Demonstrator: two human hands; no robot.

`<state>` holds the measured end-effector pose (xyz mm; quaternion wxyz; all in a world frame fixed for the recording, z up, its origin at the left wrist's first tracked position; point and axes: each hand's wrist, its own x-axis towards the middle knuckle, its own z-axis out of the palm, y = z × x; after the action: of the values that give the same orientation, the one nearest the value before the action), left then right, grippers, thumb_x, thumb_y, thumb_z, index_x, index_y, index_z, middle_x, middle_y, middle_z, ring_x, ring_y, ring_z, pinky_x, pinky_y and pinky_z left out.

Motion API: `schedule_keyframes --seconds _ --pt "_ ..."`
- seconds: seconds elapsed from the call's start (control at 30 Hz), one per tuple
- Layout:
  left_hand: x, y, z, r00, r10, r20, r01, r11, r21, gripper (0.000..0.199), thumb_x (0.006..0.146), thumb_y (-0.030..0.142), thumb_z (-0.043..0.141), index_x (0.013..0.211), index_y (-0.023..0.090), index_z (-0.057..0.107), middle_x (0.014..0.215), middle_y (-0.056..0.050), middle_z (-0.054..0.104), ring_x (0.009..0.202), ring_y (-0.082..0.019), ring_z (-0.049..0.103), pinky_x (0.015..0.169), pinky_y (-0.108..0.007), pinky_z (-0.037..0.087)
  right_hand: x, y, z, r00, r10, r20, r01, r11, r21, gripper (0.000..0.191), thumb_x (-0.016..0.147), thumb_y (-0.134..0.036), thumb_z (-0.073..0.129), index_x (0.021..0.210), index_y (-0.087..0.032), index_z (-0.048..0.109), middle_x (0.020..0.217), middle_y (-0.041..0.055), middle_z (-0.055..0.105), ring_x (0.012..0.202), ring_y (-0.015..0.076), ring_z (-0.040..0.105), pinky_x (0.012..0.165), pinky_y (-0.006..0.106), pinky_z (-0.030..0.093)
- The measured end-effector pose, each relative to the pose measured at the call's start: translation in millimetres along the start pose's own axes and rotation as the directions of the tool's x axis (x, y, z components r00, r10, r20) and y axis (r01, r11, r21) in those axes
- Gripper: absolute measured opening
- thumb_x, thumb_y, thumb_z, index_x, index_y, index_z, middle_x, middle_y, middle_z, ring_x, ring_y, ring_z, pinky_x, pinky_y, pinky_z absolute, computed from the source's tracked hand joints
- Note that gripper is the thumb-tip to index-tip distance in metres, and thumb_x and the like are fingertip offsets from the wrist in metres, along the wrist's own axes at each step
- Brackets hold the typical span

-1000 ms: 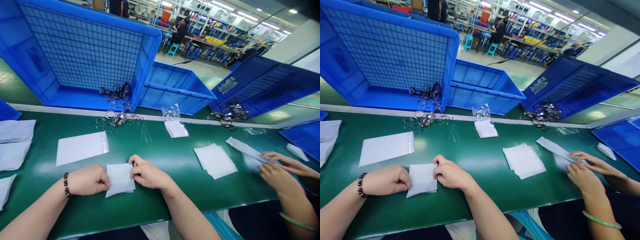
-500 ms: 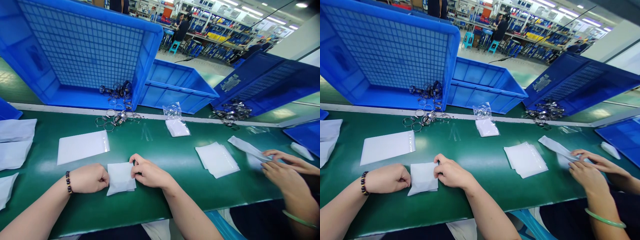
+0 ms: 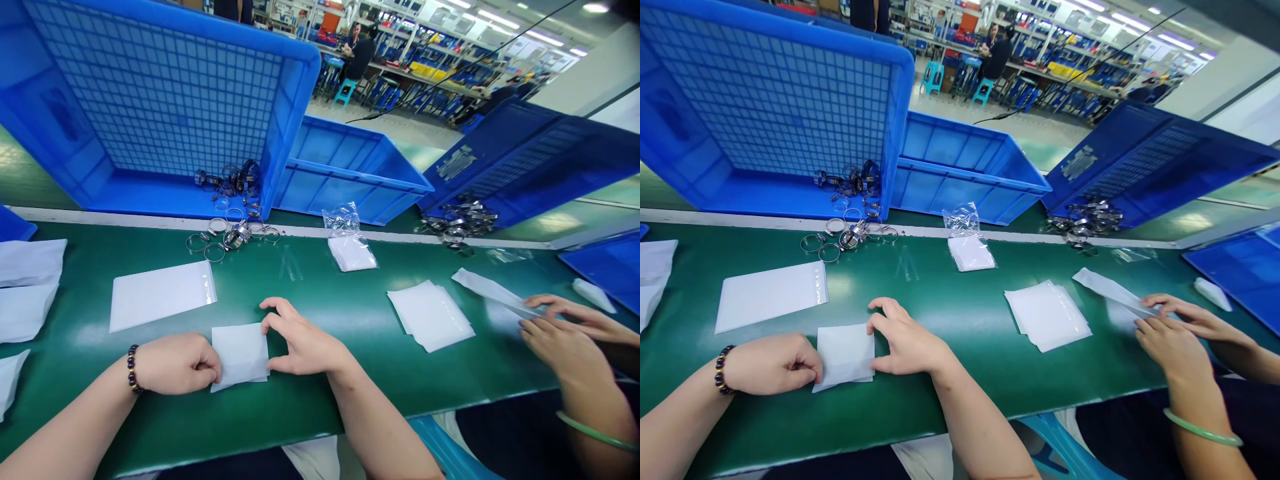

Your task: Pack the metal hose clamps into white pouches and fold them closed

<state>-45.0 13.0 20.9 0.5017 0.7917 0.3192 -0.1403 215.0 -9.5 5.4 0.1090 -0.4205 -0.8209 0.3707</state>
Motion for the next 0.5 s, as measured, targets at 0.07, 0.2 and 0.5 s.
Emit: schedule_keyframes --seconds 0.07,0.2,0.5 --pt "2 -1 0.8 1.000 -0.012 -0.003 0.012 1.000 0.017 0.026 0.079 0.023 0.042 0.076 0.021 0.068 0.066 0.002 0.066 0.052 -0.010 0.050 0.050 -0.018 0.034 2 1 5 1.000 -0.003 -0.007 0.003 0.999 -0.035 0.061 0.055 -0.032 0.078 0.105 -0.021 0.046 0.132 0.0108 0.028 0.131 0.0281 0.017 0.102 0.043 0.029" --pt "5 -5 3.2 1.000 -0.019 -0.009 0.020 0.999 0.042 0.027 0.079 0.023 0.041 0.075 0.021 0.067 0.064 0.002 0.065 0.050 -0.009 0.048 0.048 -0.019 0.031 5 4 14 1.000 0.009 -0.003 -0.009 0.993 -0.117 0.077 0.059 -0.029 0.076 0.124 -0.022 0.036 0.138 0.0107 0.023 0.135 0.0280 0.004 0.108 0.048 0.018" --pt "7 -7 3.9 0.999 -0.031 -0.019 0.032 0.998 0.052 0.028 0.080 0.023 0.040 0.077 0.021 0.068 0.067 0.001 0.066 0.053 -0.010 0.051 0.048 -0.020 0.030 5 7 13 0.997 0.041 0.067 -0.029 0.985 -0.168 0.105 0.059 -0.026 0.075 0.141 -0.027 0.010 0.147 0.0088 0.007 0.136 0.0283 -0.005 0.110 0.050 0.006"
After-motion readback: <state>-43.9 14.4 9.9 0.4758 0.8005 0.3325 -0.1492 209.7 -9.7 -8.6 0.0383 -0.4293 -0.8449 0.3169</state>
